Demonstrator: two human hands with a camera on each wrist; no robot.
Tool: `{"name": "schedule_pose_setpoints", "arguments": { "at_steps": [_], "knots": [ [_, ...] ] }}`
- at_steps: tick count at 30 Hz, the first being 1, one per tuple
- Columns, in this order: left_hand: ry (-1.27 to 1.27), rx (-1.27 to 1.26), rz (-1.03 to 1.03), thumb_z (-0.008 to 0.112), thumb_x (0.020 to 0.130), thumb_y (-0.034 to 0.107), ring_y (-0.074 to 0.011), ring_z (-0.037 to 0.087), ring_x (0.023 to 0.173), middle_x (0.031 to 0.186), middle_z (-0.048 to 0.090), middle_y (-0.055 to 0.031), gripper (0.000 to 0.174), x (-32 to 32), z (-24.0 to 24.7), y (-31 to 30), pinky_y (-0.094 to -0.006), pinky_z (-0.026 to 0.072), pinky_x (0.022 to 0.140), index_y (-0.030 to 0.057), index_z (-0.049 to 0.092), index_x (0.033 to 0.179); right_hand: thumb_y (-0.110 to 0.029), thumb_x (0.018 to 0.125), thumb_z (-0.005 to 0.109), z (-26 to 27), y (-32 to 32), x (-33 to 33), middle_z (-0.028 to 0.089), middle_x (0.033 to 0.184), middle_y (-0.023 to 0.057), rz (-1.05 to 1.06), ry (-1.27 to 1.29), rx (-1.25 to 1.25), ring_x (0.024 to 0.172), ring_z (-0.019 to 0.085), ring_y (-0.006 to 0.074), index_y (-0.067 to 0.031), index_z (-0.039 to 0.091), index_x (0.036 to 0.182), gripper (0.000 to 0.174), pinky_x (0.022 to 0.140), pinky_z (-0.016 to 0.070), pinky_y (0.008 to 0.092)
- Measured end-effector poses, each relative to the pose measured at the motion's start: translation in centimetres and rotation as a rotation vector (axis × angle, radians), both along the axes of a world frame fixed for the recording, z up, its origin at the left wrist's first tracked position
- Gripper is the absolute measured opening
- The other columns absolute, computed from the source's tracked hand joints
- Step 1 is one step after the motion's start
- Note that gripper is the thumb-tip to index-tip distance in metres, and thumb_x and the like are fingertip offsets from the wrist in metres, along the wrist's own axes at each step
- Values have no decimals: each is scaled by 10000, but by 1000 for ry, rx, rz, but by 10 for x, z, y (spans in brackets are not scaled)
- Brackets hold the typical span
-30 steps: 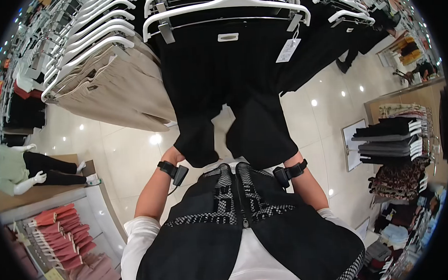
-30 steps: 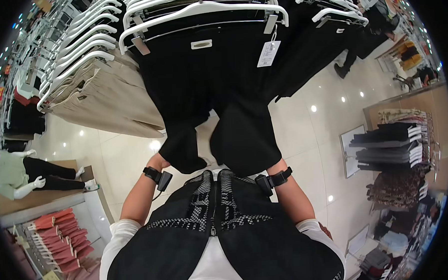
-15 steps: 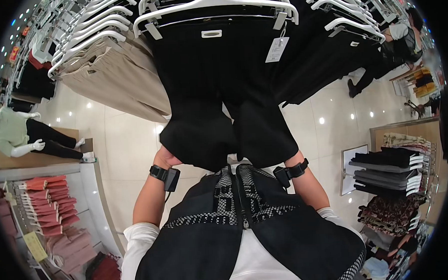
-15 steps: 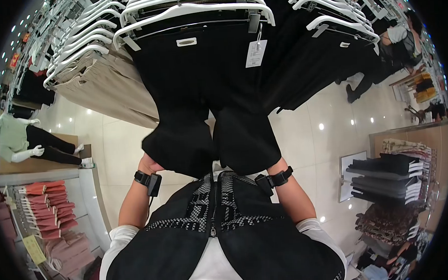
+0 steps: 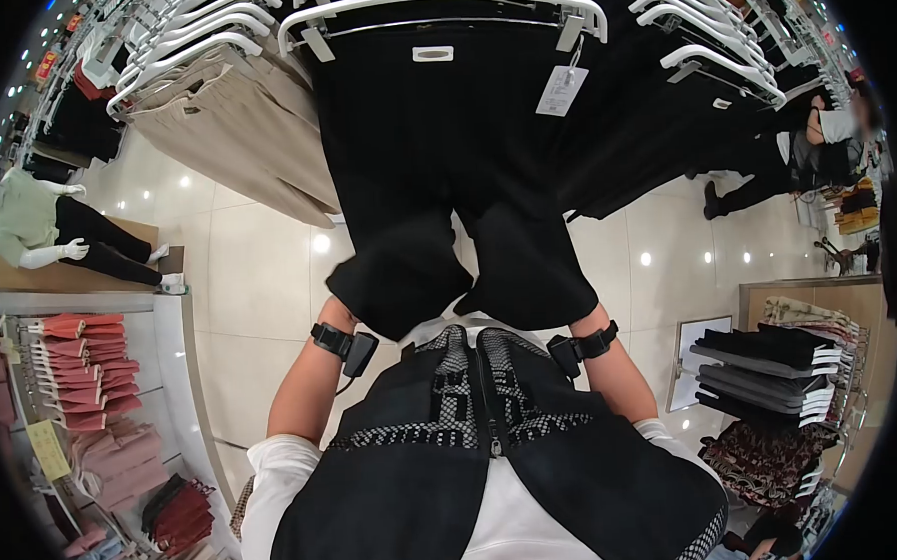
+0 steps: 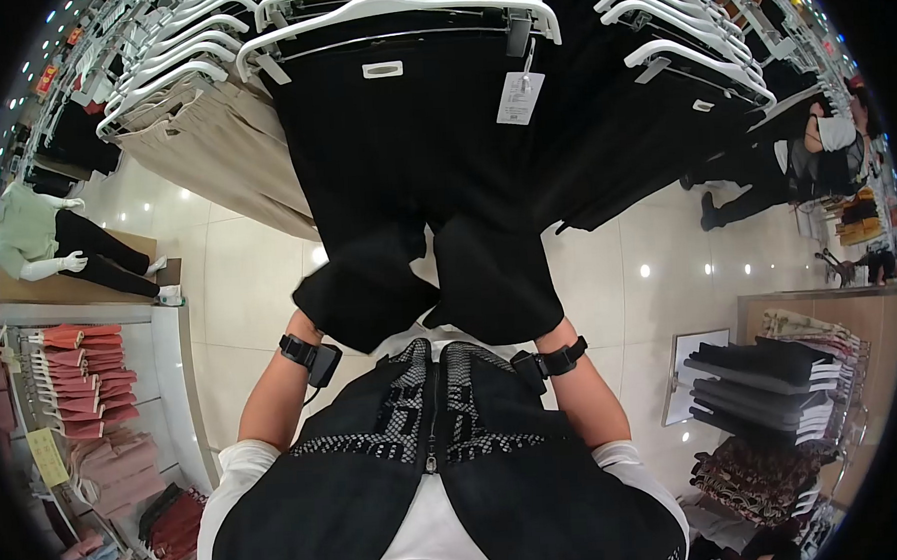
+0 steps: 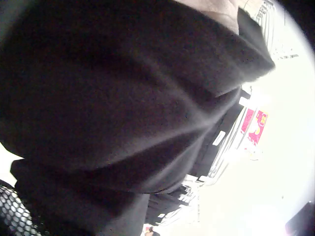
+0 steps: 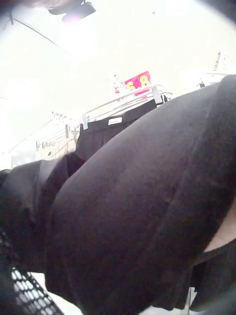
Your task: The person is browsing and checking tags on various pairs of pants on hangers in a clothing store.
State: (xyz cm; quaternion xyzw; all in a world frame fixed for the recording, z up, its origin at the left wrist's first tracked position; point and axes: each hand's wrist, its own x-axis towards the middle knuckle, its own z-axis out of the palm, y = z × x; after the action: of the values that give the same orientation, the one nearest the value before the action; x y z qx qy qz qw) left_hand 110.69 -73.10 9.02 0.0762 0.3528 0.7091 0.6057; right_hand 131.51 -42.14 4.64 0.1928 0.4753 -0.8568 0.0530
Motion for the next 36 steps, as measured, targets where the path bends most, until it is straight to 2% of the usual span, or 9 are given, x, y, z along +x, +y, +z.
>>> {"name": "schedule_pose_setpoints", "arguments": {
  "at_steps": [2,5,11,14,17,20,23,32,36],
  "knots": [
    [153,-28,-19,447,1004,257,-200,466,1285,1412,477,-86,479,-6,7,5,-336,352,1102,65,374,1436,-229,918,586,-2,1,3,623,1190,130,5,-1,18,1072,609,246,-2,556,1234,390,918,502,346],
    [1382,-215,-252,443,999,201,-191,463,1283,1431,448,-78,492,-12,24,7,-327,358,1096,72,327,1460,-229,916,586,-8,2,-1,624,1190,132,16,-12,37,1072,609,249,-1,558,1231,390,918,501,347],
    [573,10,84,375,1027,243,-195,408,1334,1491,368,-82,512,-40,-12,-26,-321,348,1106,66,245,1490,-228,912,588,-15,-7,0,625,1188,136,29,-15,86,1072,609,256,0,561,1227,390,919,501,350],
    [1494,-97,-202,375,1025,235,-167,383,1346,1499,355,-62,520,-59,6,-30,-303,311,1122,73,229,1497,-228,910,589,-14,-11,-32,626,1188,138,4,-39,113,1072,610,259,1,563,1224,390,919,500,351],
    [1642,-164,-256,375,1023,230,-150,363,1356,1507,343,-45,523,-76,20,-30,-288,285,1133,76,225,1499,-227,908,589,-17,-27,-32,626,1187,140,-20,-44,142,1072,610,262,1,565,1222,390,920,500,353],
    [1253,-78,-119,536,938,222,-224,426,1317,1428,437,-104,567,-92,12,-32,-358,337,1105,53,352,1447,-227,906,590,-18,-40,-47,627,1186,142,-41,-33,172,1072,610,265,2,567,1220,389,920,500,354],
    [2475,-42,-195,542,929,223,-245,425,1316,1413,449,-118,561,-115,32,-30,-378,332,1107,47,371,1434,-227,904,591,-17,-65,-63,628,1186,144,-77,-41,213,1072,610,269,2,568,1218,389,921,499,356],
    [1985,206,-283,518,932,238,-237,422,1317,1412,447,-113,526,-155,31,-31,-382,327,1112,51,405,1410,-225,897,593,-26,-119,-38,630,1183,151,-200,-73,313,1073,610,278,4,574,1211,389,922,498,360],
    [2078,274,-302,521,934,218,-230,418,1320,1416,445,-102,527,-169,27,-38,-378,320,1119,60,393,1420,-225,894,594,-31,-143,-40,631,1183,154,-239,-90,338,1073,611,283,5,576,1208,389,922,498,362]
  ]
}}
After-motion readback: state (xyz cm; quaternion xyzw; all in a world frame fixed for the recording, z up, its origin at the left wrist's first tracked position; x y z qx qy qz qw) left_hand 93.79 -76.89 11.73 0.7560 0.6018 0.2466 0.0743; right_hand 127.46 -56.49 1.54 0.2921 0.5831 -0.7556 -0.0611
